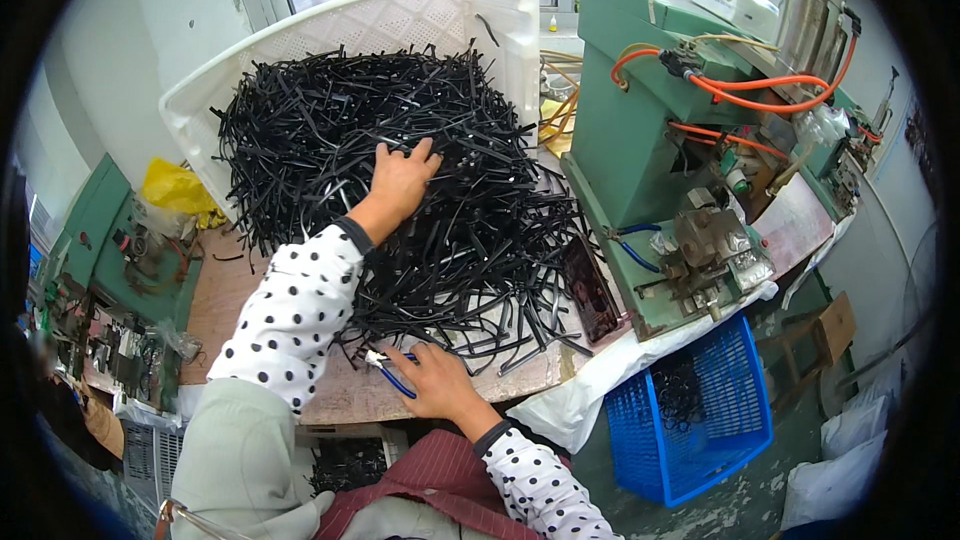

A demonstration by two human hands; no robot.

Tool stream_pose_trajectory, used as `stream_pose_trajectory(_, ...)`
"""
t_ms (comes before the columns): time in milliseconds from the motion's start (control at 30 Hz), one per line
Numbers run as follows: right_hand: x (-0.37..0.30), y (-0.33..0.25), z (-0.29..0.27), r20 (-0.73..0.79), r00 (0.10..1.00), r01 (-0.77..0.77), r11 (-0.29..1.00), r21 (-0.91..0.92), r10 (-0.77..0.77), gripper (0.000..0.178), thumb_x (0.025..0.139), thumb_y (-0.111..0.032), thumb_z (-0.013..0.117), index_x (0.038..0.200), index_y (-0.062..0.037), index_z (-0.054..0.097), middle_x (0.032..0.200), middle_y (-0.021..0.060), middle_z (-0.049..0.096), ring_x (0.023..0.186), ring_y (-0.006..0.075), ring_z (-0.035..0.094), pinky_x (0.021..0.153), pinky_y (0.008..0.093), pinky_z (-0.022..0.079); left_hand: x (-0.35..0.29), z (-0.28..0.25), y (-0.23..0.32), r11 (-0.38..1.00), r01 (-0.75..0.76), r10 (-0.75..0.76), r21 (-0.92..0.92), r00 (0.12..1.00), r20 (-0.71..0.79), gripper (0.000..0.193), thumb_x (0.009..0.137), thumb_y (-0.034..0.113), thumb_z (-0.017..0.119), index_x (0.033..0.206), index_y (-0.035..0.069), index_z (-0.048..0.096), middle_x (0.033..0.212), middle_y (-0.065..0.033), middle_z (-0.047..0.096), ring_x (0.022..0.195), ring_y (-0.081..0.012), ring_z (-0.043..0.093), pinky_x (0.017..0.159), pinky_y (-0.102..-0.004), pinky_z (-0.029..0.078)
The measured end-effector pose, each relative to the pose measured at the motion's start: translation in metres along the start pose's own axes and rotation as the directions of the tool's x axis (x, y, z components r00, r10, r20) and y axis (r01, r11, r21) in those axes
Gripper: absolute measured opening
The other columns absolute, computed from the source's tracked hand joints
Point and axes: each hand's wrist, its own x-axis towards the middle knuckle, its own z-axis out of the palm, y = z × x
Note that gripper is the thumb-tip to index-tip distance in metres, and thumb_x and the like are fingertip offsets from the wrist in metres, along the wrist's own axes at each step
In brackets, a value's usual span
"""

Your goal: The person repeatedly picks up black cables from a pile on a wooden table and uses blue-handled pliers to cut the ends. The cut pieces are dropped back onto the table. The task continues throughout the clip with no change in method or destination for the cut pieces.

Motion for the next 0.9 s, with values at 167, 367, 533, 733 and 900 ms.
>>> stream_pose_trajectory(167, 0.003, -0.003, -0.001, -0.013, 1.000, 0.003, 1.000, 0.014, -0.003, 0.076, 0.064, -0.027, 0.079, 0.135, -0.0172, 0.055, 0.093, 0.0108, 0.054, 0.083, 0.0298, 0.057, 0.068, 0.0390, 0.051, -0.029, -0.026, -0.036, 0.995, -0.103, 0.102, -0.010, 0.993, -0.064, 0.038, 0.086, 0.012, 0.055, 0.122, 0.021, 0.063, 0.142, -0.0035, 0.049, 0.091, -0.0270, 0.066, 0.090, -0.0497, 0.041)
stream_pose_trajectory(367, -0.001, -0.001, 0.000, 0.025, 1.000, -0.010, 1.000, -0.006, 0.010, 0.075, 0.063, -0.025, 0.077, 0.134, -0.0162, 0.055, 0.098, 0.0127, 0.056, 0.088, 0.0311, 0.057, 0.072, 0.0400, 0.052, -0.081, -0.042, -0.050, 0.944, -0.308, 0.326, 0.115, 0.921, -0.212, 0.038, 0.082, 0.015, 0.058, 0.119, 0.022, 0.064, 0.143, 0.0002, 0.049, 0.085, -0.0231, 0.060, 0.097, -0.0459, 0.042)
stream_pose_trajectory(533, 0.004, -0.005, -0.003, 0.006, 1.000, 0.030, 0.999, -0.030, -0.030, 0.074, 0.063, -0.024, 0.078, 0.133, -0.0155, 0.057, 0.093, 0.0108, 0.055, 0.083, 0.0290, 0.057, 0.067, 0.0379, 0.051, -0.115, -0.032, -0.047, 0.912, -0.397, 0.400, 0.103, 0.808, -0.433, 0.016, 0.080, 0.020, 0.062, 0.092, 0.020, 0.072, 0.135, 0.0060, 0.056, 0.091, -0.0242, 0.057, 0.097, -0.0429, 0.041)
stream_pose_trajectory(733, 0.004, -0.005, 0.001, 0.032, 0.999, 0.042, 0.999, -0.011, -0.041, 0.078, 0.061, -0.023, 0.079, 0.134, -0.0158, 0.055, 0.095, 0.0097, 0.055, 0.086, 0.0285, 0.057, 0.068, 0.0384, 0.052, -0.150, -0.023, -0.045, 0.876, -0.482, 0.414, -0.006, 0.758, -0.504, 0.032, 0.079, 0.021, 0.070, 0.110, 0.012, 0.071, 0.125, 0.0078, 0.059, 0.104, -0.0218, 0.058, 0.092, -0.0376, 0.039)
stream_pose_trajectory(900, 0.006, -0.006, -0.001, 0.073, 0.997, 0.027, 0.999, -0.022, -0.026, 0.072, 0.060, -0.023, 0.080, 0.128, -0.0140, 0.058, 0.096, 0.0107, 0.055, 0.088, 0.0291, 0.058, 0.069, 0.0389, 0.052, -0.187, 0.000, -0.032, 0.899, -0.439, 0.390, -0.003, 0.802, -0.452, 0.039, 0.086, 0.024, 0.067, 0.123, 0.014, 0.065, 0.131, 0.0047, 0.053, 0.126, -0.0208, 0.051, 0.103, -0.0386, 0.036)
